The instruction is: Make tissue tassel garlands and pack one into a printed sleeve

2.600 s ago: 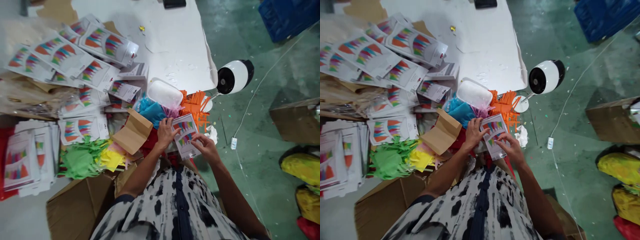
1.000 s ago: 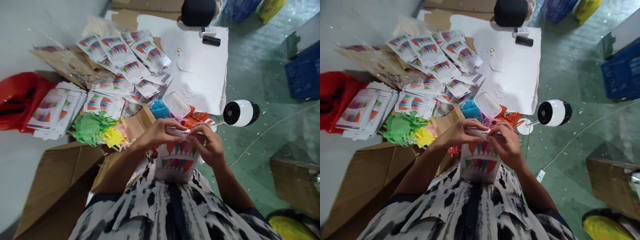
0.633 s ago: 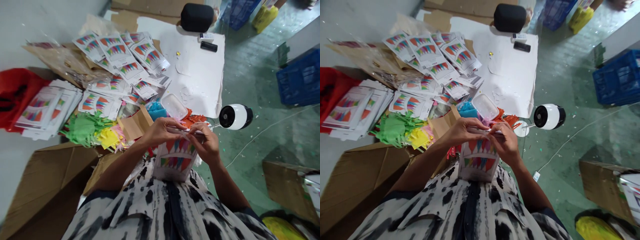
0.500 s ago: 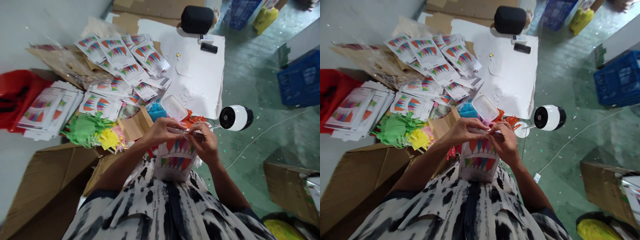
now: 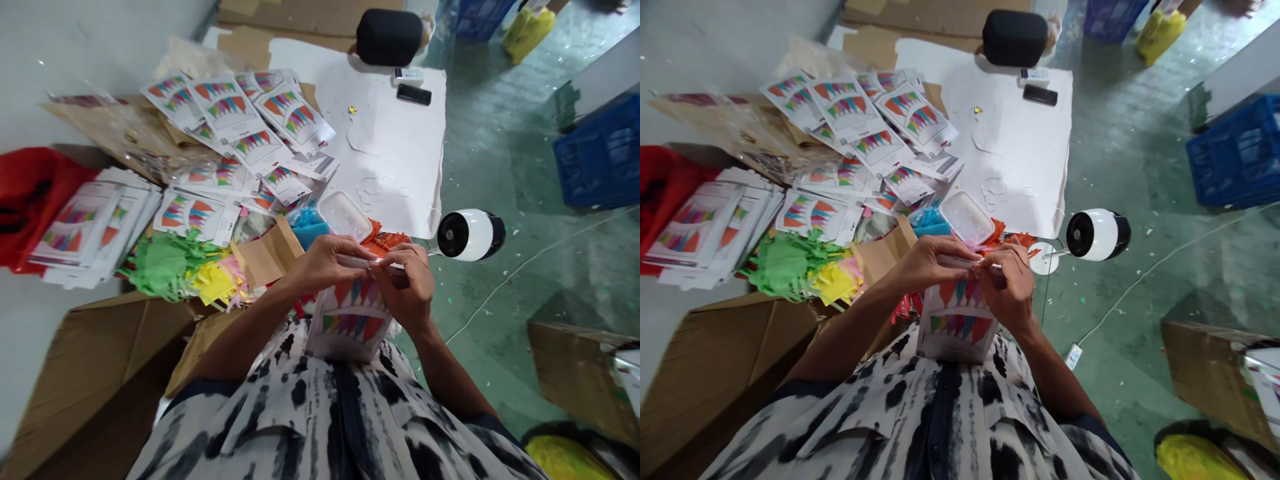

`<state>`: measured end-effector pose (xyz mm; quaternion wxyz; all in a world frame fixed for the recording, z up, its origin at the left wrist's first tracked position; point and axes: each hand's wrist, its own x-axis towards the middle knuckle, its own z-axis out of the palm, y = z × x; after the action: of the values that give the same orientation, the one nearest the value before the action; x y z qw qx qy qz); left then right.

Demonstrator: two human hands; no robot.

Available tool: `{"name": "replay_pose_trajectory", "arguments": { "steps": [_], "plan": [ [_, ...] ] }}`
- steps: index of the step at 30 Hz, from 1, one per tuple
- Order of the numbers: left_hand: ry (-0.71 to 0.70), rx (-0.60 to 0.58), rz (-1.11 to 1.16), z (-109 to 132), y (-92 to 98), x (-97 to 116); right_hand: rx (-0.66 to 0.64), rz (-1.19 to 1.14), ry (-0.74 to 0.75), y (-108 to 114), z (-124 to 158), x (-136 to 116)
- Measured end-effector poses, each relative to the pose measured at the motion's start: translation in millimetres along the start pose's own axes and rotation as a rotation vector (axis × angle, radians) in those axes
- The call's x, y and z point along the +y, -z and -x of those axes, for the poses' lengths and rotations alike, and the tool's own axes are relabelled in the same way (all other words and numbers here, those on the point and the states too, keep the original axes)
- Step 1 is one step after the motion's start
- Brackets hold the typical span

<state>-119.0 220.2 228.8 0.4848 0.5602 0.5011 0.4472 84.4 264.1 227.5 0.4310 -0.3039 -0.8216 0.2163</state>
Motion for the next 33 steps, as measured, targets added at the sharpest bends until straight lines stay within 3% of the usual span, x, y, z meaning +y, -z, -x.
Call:
{"name": "replay_pose_trajectory", "arguments": {
  "steps": [7, 14, 18, 22, 26, 30, 33],
  "plan": [
    [0.006, 0.017, 0.009, 0.5, -4.9, 5.1, -0.023, 0.025, -0.090, 3.2, 4.8, -4.2],
    [0.037, 0.092, 0.056, 3.7, -14.9, 10.8, -0.030, -0.227, -0.422, 6.8, 5.1, -10.8],
    [0.104, 0.160, 0.115, 6.2, -21.4, 15.5, 0.008, -0.265, -0.526, 5.4, 7.8, -12.1],
    [0.147, 0.214, 0.062, 9.0, -23.9, 16.7, 0.058, -0.238, -0.515, 2.0, 12.4, -13.4],
    [0.168, 0.242, 0.013, 11.2, -22.8, 15.9, 0.083, -0.141, -0.365, 2.7, 12.1, -13.8],
    [0.106, 0.251, 0.008, 14.0, -22.2, 16.6, 0.040, -0.063, -0.195, 6.9, 10.6, -11.1],
    [0.055, 0.211, 0.032, 16.7, -21.8, 17.6, 0.008, -0.030, -0.171, 8.8, 12.1, -9.3]
  ]
}}
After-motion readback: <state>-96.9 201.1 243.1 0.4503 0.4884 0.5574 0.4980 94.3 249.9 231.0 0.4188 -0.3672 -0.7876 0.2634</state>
